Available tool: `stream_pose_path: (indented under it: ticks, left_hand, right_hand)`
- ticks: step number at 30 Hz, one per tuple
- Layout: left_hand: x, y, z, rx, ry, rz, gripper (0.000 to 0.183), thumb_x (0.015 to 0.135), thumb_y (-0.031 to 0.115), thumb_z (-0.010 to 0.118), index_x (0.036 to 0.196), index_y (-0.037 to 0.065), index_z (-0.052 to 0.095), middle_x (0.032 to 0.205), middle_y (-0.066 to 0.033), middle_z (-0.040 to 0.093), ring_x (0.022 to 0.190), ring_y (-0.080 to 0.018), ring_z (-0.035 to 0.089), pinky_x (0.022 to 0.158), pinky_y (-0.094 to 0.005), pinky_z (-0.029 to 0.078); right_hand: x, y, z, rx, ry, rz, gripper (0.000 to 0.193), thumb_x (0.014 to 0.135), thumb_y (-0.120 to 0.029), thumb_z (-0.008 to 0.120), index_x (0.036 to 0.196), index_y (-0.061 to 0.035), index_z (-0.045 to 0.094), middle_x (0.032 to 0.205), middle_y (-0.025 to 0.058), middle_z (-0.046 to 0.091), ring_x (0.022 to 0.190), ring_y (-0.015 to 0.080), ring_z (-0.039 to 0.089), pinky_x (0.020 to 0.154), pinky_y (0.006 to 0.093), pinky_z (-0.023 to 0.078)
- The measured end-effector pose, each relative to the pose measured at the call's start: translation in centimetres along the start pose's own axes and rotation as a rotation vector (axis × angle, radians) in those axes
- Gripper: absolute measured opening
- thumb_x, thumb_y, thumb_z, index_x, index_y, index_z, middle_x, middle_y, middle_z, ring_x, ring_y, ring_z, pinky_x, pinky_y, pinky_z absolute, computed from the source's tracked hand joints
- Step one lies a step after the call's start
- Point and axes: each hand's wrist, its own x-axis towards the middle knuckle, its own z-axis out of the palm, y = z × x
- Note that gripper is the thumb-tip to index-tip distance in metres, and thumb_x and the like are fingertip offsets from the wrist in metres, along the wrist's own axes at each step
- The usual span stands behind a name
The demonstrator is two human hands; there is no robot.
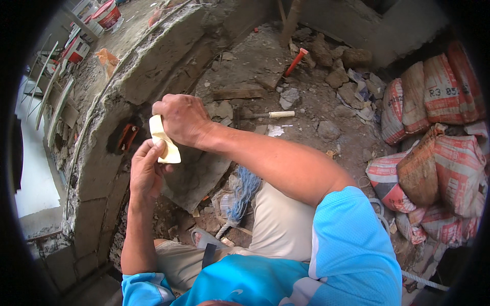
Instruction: The person sits on the floor and uses a trowel to apply cement into a gap in a concrete wall. They then insert a small yellow piece into the gap and press it into place.
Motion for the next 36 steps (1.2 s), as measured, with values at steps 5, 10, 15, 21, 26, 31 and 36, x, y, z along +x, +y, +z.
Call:
stream_pose_path:
  ticks: [5, 10, 15, 21, 26, 31, 36]
  left_hand:
    - [0.7, -0.4, -0.6, 0.103, 0.136, 0.259, 0.019, 0.102, 0.018, 0.08, 0.111, 0.002, 0.079, 0.098, -0.0004, 0.076, 0.087, -0.0072, 0.068, 0.08, -0.0265, 0.054]
    - [1.1, -1.0, -1.7, 0.186, 0.227, 0.332, 0.022, 0.099, 0.018, 0.084, 0.111, 0.001, 0.079, 0.104, -0.0001, 0.072, 0.095, -0.0082, 0.066, 0.08, -0.0256, 0.051]
    - [0.7, 0.4, -1.7, 0.167, 0.191, 0.266, 0.026, 0.097, 0.014, 0.084, 0.112, -0.002, 0.07, 0.109, -0.0074, 0.073, 0.093, -0.0108, 0.069, 0.08, -0.0269, 0.057]
    - [1.0, -0.2, -1.4, 0.095, 0.25, 0.28, 0.028, 0.101, 0.012, 0.081, 0.121, -0.003, 0.068, 0.103, -0.0058, 0.075, 0.09, -0.0113, 0.072, 0.082, -0.0284, 0.059]
    - [1.2, -1.0, -1.7, 0.017, 0.27, 0.325, 0.024, 0.102, 0.011, 0.078, 0.121, -0.002, 0.069, 0.105, -0.0064, 0.075, 0.093, -0.0112, 0.072, 0.085, -0.0278, 0.06]
    - [1.8, -3.1, -1.7, -0.025, 0.317, 0.307, 0.014, 0.104, 0.015, 0.076, 0.112, 0.006, 0.068, 0.098, -0.0012, 0.07, 0.083, -0.0069, 0.063, 0.069, -0.0242, 0.051]
    - [2.0, -4.2, -3.3, 0.262, 0.25, 0.356, 0.022, 0.101, 0.015, 0.076, 0.118, 0.002, 0.072, 0.104, -0.0021, 0.074, 0.088, -0.0079, 0.065, 0.079, -0.0275, 0.053]
  right_hand:
    - [-0.3, 1.0, -0.1, 0.32, -0.287, 0.34, 0.021, 0.09, -0.02, 0.072, 0.104, -0.0089, 0.084, 0.092, 0.0207, 0.079, 0.087, 0.0299, 0.079, 0.079, 0.0406, 0.059]
    - [-1.2, 0.3, 1.5, 0.77, -0.469, 0.425, 0.027, 0.094, -0.012, 0.069, 0.114, -0.0035, 0.084, 0.087, 0.0063, 0.08, 0.075, 0.0125, 0.07, 0.066, 0.0327, 0.054]
    - [-0.5, -1.1, -0.3, 0.759, -0.587, 0.502, 0.032, 0.101, -0.017, 0.068, 0.128, -0.0039, 0.08, 0.095, 0.0025, 0.079, 0.078, 0.007, 0.067, 0.067, 0.0264, 0.055]
    - [-0.6, 0.6, -0.1, 1.072, -0.711, 0.57, 0.031, 0.105, -0.017, 0.066, 0.13, -0.0025, 0.074, 0.11, 0.005, 0.077, 0.094, 0.009, 0.071, 0.074, 0.0275, 0.06]
    - [-0.5, -0.9, 0.1, 0.895, -0.646, 0.599, 0.04, 0.108, -0.033, 0.069, 0.132, -0.0003, 0.071, 0.113, 0.0057, 0.075, 0.096, 0.0114, 0.071, 0.076, 0.0273, 0.061]
    - [-0.9, -0.2, 1.1, 0.711, -0.676, 0.678, 0.032, 0.104, -0.028, 0.073, 0.12, -0.0001, 0.076, 0.099, 0.006, 0.076, 0.082, 0.0118, 0.068, 0.069, 0.029, 0.057]
    - [-0.5, 0.6, 1.2, 0.361, -0.749, 0.493, 0.02, 0.098, -0.016, 0.069, 0.101, 0.0024, 0.077, 0.079, 0.005, 0.07, 0.067, 0.0112, 0.063, 0.061, 0.0315, 0.052]
